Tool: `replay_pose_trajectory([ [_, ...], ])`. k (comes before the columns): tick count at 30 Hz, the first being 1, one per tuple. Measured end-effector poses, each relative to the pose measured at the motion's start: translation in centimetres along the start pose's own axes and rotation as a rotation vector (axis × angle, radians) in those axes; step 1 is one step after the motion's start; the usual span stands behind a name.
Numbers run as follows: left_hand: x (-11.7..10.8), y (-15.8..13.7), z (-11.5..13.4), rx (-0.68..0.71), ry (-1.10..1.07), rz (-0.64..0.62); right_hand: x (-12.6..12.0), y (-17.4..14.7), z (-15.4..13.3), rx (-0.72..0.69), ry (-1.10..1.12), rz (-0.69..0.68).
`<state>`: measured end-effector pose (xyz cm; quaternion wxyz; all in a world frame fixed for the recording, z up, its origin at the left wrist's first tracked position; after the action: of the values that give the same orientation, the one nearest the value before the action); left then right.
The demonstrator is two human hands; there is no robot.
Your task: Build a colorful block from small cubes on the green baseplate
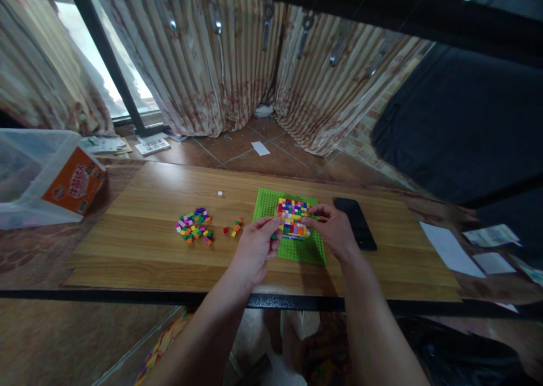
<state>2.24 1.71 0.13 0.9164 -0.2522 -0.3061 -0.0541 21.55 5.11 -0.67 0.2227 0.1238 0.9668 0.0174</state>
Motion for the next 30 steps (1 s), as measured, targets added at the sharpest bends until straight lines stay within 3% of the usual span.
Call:
replay_pose_trajectory([
  [8, 0.3, 0.0, -0.2, -0.083, -0.062, -0.026, 1.1, -0.4, 0.8, 0.159, 0.238, -0.011],
  [15, 0.5, -0.1, -0.5, -0.098, -0.068, -0.063, 0.3, -0.8, 0.5, 0.138, 0.087, 0.046],
  [19, 0.5, 0.1, -0.7, -0.086, -0.038, -0.058, -0.1, -1.6, -1.8, -0.016, 0.098, 0.034],
  [24, 0.8, 0.2, -0.8, -0.065, -0.022, -0.089, 1.9, -3.2, -5.8, -0.302, 0.174, -0.224],
  [30, 1.0, 0.1, -0.8, -0.061, -0.023, -0.099, 2.8, -3.7, -6.6, -0.374, 0.04, -0.366],
])
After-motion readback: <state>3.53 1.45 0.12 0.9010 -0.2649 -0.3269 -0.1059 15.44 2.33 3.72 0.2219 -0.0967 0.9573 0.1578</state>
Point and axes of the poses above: each hand's wrist, its own y-axis towards the middle knuckle, its own x-axis out of the palm, z = x × y, the point moved 5 cm from there along y, towards the middle knuckle
